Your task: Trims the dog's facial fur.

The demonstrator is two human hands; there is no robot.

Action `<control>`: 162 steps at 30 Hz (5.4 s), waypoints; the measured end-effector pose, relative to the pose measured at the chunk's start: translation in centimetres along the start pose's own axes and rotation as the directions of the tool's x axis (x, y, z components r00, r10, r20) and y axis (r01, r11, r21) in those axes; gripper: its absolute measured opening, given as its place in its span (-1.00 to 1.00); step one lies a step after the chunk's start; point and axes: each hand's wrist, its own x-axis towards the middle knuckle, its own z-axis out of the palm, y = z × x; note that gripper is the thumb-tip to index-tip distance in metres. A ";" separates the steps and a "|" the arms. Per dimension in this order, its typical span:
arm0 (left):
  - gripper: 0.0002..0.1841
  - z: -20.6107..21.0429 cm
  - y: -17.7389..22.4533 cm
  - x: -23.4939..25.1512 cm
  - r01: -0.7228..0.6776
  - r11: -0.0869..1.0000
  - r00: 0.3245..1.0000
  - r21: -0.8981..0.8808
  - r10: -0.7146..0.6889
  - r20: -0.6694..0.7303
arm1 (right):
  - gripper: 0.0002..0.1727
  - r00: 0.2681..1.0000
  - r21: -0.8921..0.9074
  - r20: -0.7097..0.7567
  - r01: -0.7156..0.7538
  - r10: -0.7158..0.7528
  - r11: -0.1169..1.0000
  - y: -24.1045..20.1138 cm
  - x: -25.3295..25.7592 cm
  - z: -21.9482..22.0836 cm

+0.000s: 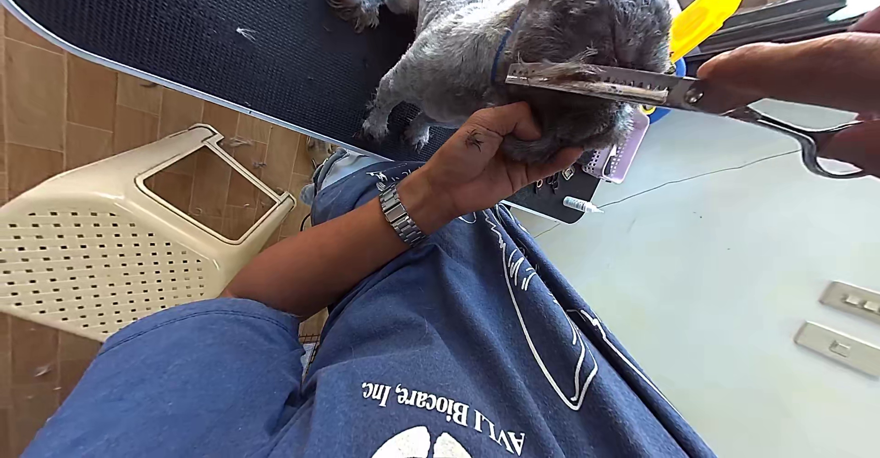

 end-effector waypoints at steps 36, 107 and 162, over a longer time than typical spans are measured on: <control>-0.67 -0.7 0.2 -0.1 0.007 0.998 1.000 -0.068 -0.006 0.025 | -0.40 0.934 -0.065 -0.168 0.309 -0.316 0.949 0.9 -0.1 2.1; -0.65 -0.9 0.5 -0.3 0.010 1.000 1.000 -0.028 -0.011 -0.016 | -0.42 0.996 0.274 -0.083 0.063 -0.042 0.960 2.1 1.1 1.8; -0.60 -1.0 0.3 -0.9 0.010 0.998 1.000 -0.063 -0.011 -0.014 | -0.42 0.903 0.008 -0.188 0.394 -0.386 0.919 1.8 0.2 2.8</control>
